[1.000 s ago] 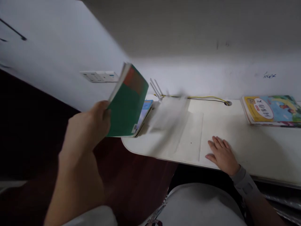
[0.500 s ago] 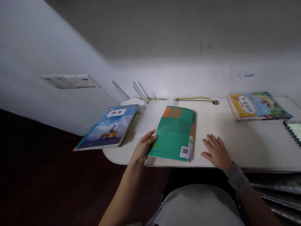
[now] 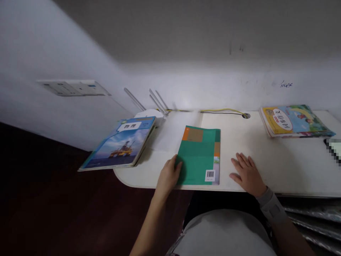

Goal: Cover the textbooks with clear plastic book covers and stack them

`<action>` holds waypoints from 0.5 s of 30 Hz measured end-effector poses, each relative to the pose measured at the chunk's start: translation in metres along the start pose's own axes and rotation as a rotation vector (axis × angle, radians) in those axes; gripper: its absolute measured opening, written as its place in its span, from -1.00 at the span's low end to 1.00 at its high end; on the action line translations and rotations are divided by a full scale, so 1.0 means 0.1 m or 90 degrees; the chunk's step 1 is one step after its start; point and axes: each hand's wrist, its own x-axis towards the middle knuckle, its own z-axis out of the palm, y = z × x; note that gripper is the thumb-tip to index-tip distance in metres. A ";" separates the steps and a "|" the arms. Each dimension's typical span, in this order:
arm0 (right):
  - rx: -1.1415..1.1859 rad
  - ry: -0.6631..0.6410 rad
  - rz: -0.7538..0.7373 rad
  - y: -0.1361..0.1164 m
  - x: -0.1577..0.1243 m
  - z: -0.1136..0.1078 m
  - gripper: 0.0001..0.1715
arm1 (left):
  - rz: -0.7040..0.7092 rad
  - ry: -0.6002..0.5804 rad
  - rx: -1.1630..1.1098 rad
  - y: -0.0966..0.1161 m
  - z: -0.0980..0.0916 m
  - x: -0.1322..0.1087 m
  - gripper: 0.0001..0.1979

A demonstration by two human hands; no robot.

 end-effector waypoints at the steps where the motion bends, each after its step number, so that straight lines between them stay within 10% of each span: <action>1: -0.002 -0.001 -0.002 0.00 0.00 0.00 -0.41 | 0.014 0.013 0.033 0.02 0.01 -0.02 -0.55; 11: 0.001 -0.010 0.000 0.01 -0.01 0.01 -0.41 | 0.056 0.050 -0.048 0.16 -0.09 -0.09 -0.55; 15: 0.011 0.000 -0.004 0.01 0.00 0.02 -0.41 | 0.131 -0.159 -0.309 0.47 -0.37 -0.14 -0.44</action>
